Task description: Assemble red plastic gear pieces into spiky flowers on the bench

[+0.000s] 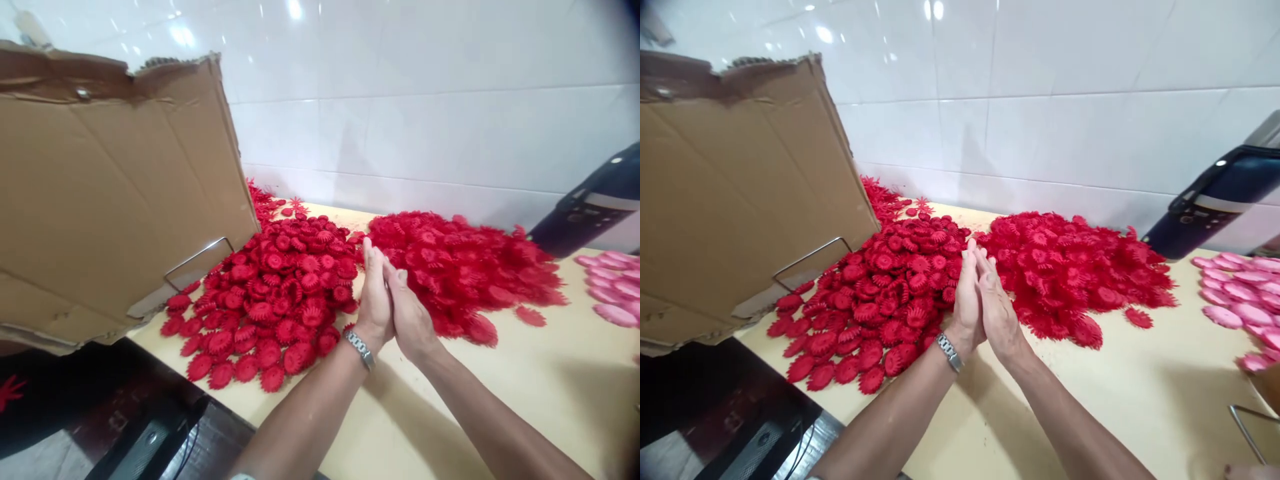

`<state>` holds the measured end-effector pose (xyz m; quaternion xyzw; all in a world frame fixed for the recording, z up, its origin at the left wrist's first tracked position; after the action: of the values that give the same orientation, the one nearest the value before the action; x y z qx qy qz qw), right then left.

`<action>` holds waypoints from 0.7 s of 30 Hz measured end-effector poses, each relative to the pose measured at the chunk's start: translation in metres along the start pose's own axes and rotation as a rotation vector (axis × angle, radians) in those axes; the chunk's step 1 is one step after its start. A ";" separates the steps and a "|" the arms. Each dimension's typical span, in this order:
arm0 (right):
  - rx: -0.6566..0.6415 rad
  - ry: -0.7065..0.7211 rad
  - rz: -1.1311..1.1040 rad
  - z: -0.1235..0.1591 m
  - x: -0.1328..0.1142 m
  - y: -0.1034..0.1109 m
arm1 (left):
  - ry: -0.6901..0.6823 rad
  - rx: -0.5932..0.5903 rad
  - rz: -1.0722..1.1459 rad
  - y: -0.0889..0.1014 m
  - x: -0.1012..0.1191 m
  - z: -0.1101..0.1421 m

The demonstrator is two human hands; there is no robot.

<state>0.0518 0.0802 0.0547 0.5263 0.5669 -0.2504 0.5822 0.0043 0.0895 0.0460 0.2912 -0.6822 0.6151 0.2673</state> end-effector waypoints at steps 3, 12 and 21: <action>-0.044 -0.003 -0.068 0.015 0.000 -0.013 | 0.064 0.033 0.040 0.009 0.002 -0.003; 0.045 -0.070 -0.083 -0.001 0.016 -0.013 | 0.057 0.028 0.035 0.012 -0.002 -0.002; 0.015 -0.114 -0.087 0.015 0.019 -0.018 | 0.055 0.009 0.083 0.015 -0.004 0.000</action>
<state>0.0462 0.0667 0.0284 0.4906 0.5531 -0.3094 0.5980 -0.0038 0.0908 0.0322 0.2470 -0.6833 0.6365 0.2588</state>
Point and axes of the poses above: each hand's wrist, its own z-axis away from the middle knuckle, its own y-axis out of the back of the hand, x = y × z, the point moved 6 cm from there along -z, towards the middle knuckle, and after that the axes turned 12 degrees about -x, right-handed, at the moved point
